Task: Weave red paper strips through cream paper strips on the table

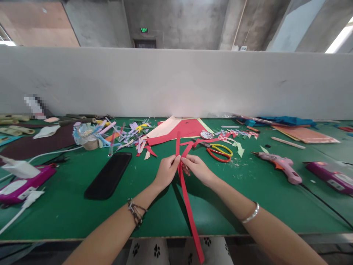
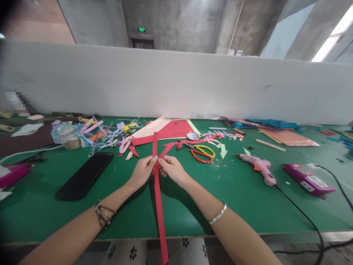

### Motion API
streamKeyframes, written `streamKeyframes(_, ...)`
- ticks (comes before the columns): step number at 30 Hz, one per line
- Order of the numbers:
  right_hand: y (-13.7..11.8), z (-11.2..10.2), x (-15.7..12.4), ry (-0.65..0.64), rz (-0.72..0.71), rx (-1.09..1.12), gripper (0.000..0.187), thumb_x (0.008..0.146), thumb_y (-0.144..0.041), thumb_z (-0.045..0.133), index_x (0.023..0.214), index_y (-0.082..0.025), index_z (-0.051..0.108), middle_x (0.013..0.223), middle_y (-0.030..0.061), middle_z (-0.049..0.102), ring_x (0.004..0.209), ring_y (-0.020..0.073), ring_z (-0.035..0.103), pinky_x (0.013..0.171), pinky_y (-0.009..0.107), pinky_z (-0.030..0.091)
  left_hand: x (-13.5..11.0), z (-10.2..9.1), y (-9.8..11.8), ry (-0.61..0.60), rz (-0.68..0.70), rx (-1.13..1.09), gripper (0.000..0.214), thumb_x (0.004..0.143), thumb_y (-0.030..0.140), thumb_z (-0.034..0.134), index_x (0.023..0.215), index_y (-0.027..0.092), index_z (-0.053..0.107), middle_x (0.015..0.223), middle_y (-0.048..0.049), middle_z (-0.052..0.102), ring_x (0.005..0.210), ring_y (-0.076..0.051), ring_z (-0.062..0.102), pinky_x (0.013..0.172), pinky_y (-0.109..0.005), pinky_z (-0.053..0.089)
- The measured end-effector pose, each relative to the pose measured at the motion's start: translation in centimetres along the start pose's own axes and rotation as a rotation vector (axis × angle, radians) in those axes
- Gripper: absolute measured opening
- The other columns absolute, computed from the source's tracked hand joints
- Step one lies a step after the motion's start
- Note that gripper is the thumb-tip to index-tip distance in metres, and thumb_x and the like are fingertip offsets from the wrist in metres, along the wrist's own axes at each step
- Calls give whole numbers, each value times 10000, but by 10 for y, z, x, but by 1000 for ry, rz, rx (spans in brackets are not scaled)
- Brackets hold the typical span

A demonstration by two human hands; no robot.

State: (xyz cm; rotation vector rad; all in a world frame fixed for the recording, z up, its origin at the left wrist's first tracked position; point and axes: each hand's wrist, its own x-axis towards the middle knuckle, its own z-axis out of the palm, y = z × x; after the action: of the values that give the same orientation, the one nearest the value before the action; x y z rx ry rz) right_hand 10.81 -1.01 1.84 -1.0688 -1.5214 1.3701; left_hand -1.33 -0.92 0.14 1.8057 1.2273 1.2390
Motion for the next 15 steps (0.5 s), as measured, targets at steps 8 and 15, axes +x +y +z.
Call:
streamKeyframes(8,0,-2,1,29,27,32,323,677,-389,534,474,-172,408,386,-64,406,359,45,362,386,195,282,3,-3,0,-5,-54,-115,361,756,448,341,506,188,364,466,46,359,481,-104,364,504,-225,306)
streamKeyframes(15,0,-5,2,117,5,77,390,661,-482,530,462,-174,401,388,-53,420,360,47,361,393,199,290,0,-1,4,-135,2,-36,357,773,374,324,506,170,445,437,46,377,425,-94,343,464,-221,278)
